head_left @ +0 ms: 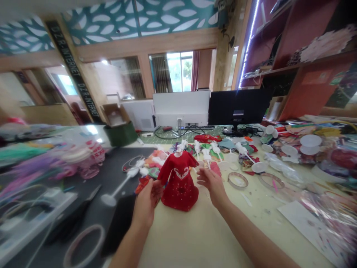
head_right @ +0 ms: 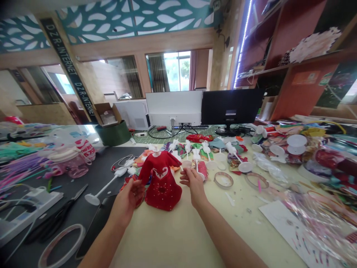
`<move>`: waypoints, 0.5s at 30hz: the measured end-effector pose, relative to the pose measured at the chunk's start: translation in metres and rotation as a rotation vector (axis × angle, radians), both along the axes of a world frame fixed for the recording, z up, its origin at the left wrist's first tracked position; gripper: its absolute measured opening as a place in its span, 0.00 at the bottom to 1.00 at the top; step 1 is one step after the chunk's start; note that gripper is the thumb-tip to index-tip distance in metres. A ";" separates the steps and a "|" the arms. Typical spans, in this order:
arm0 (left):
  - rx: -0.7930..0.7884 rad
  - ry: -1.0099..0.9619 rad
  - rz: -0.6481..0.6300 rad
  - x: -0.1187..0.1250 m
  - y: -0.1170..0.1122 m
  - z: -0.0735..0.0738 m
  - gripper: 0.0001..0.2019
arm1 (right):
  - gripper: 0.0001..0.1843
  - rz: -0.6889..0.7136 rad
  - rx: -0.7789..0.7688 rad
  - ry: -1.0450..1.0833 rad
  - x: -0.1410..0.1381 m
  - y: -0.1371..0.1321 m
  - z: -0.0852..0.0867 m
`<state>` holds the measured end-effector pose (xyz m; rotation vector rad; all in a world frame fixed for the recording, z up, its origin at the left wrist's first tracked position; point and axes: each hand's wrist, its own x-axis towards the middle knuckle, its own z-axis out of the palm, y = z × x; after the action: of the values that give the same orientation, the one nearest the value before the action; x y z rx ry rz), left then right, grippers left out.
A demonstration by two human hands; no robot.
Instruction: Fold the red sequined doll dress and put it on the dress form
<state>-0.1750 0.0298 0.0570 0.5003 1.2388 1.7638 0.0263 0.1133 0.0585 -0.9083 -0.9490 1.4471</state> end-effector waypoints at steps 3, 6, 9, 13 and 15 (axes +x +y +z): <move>0.015 -0.075 -0.018 0.004 0.003 0.005 0.11 | 0.17 0.042 -0.042 0.093 -0.007 0.008 0.010; 0.039 -0.119 -0.045 0.007 0.007 0.010 0.09 | 0.15 0.083 -0.068 0.157 -0.012 0.013 0.016; 0.072 -0.146 -0.058 0.009 0.011 0.014 0.08 | 0.15 0.107 -0.076 0.184 -0.015 0.013 0.018; 0.096 -0.168 -0.034 0.009 0.015 0.018 0.05 | 0.16 0.091 -0.051 0.188 -0.014 0.014 0.017; 0.101 -0.180 -0.022 0.008 0.017 0.019 0.05 | 0.16 0.071 -0.042 0.178 -0.012 0.015 0.015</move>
<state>-0.1673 0.0466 0.0758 0.4017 1.0190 1.8166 0.0140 0.1279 0.0735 -0.7684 -0.8275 1.5855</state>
